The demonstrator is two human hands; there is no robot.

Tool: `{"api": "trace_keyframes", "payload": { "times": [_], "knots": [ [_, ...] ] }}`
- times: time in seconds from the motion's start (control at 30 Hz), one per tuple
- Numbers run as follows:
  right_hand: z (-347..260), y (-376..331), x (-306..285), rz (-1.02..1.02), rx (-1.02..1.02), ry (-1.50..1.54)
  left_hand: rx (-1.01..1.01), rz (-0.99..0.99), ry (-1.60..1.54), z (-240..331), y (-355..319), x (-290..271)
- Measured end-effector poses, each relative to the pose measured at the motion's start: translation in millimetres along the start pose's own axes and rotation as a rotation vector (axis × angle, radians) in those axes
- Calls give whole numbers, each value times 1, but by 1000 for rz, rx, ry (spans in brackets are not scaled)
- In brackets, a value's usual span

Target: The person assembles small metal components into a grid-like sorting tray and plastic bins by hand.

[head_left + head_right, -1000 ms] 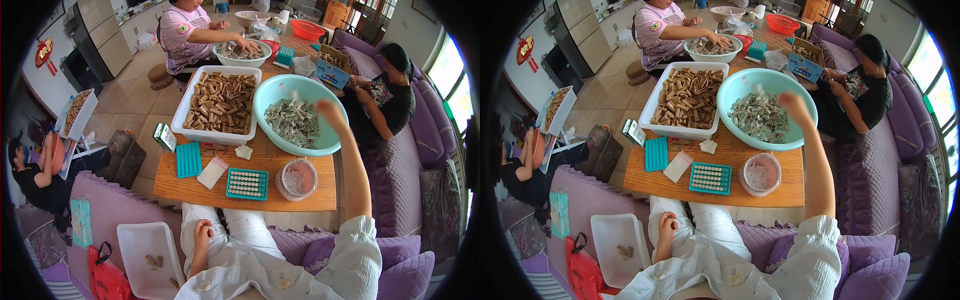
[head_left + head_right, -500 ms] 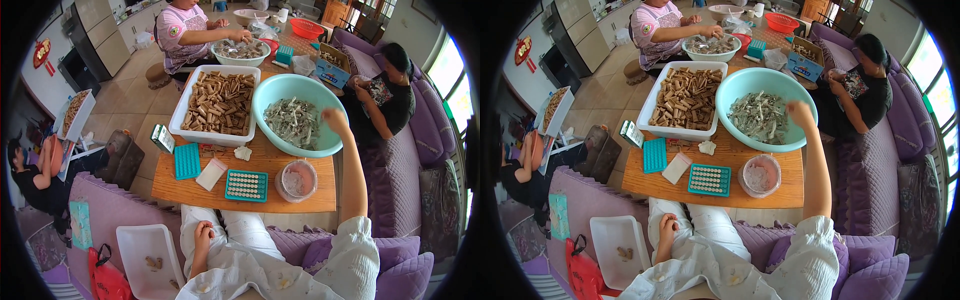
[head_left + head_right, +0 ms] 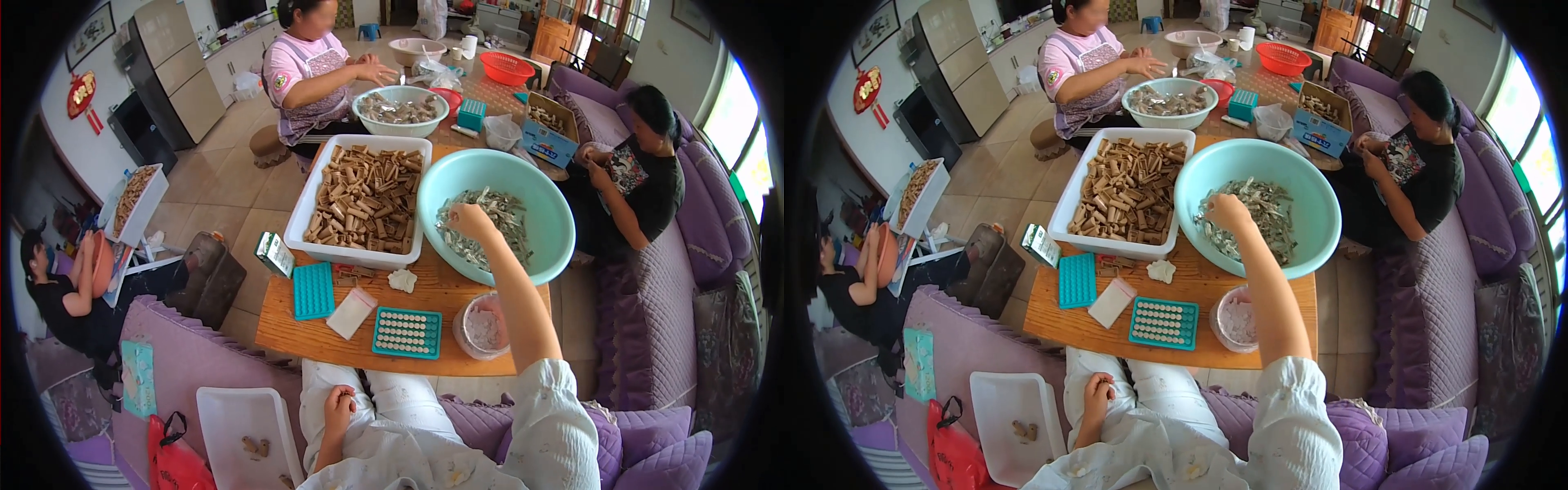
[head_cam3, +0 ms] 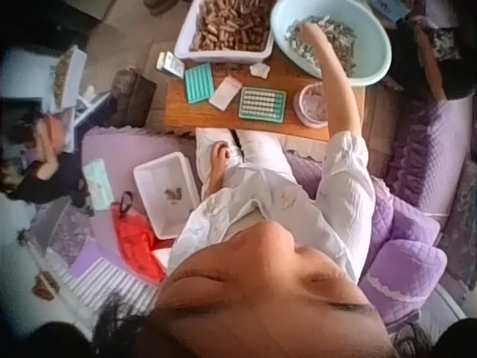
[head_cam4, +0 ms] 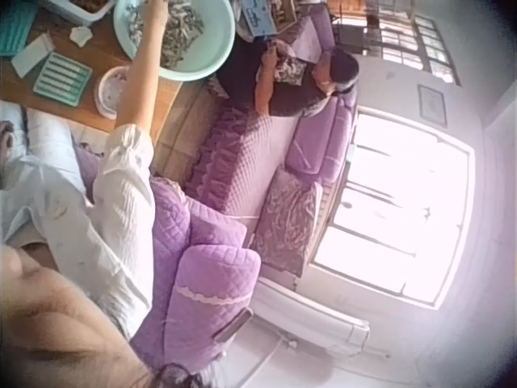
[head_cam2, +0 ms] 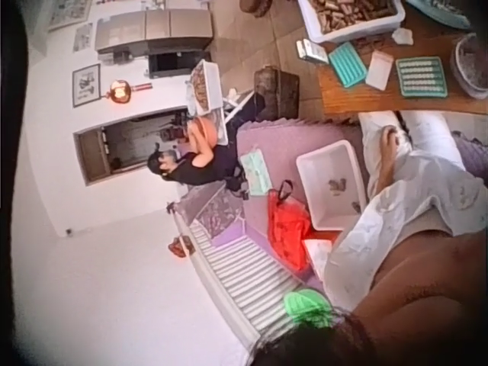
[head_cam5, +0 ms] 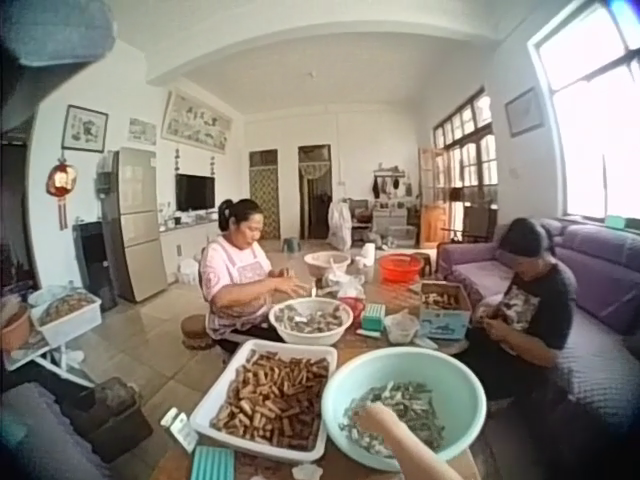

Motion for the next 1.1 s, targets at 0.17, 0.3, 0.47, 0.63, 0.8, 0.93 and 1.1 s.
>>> {"api": "trace_keyframes", "payload": {
  "times": [0.17,0.3,0.47,0.63,0.8,0.93,1.1],
  "knots": [
    [3,29,34,-112,191,-152,18,-20,57,2,-3,3],
    [14,36,32,94,281,185,10,11,51,6,-5,2],
    [66,38,9,227,288,852,7,-14,65,3,-2,8],
    [41,-17,-66,330,135,934,20,-1,64,1,-5,1],
    [104,-47,-50,137,282,-69,28,-60,35,2,-3,8],
    [103,-73,-71,-93,251,445,65,-77,64,0,-2,3],
    [51,-111,-104,131,136,841,39,-60,-12,6,-8,7]
  ]
}}
Point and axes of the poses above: each hand's wrist, its own y-axis towards the middle knuckle, its own x-axis out of the palm, z = x × y, the point moved 6 cm from there along y, towards the middle knuckle, and after that the axes turned 15 degrees about -y, right-handed, at the moved point
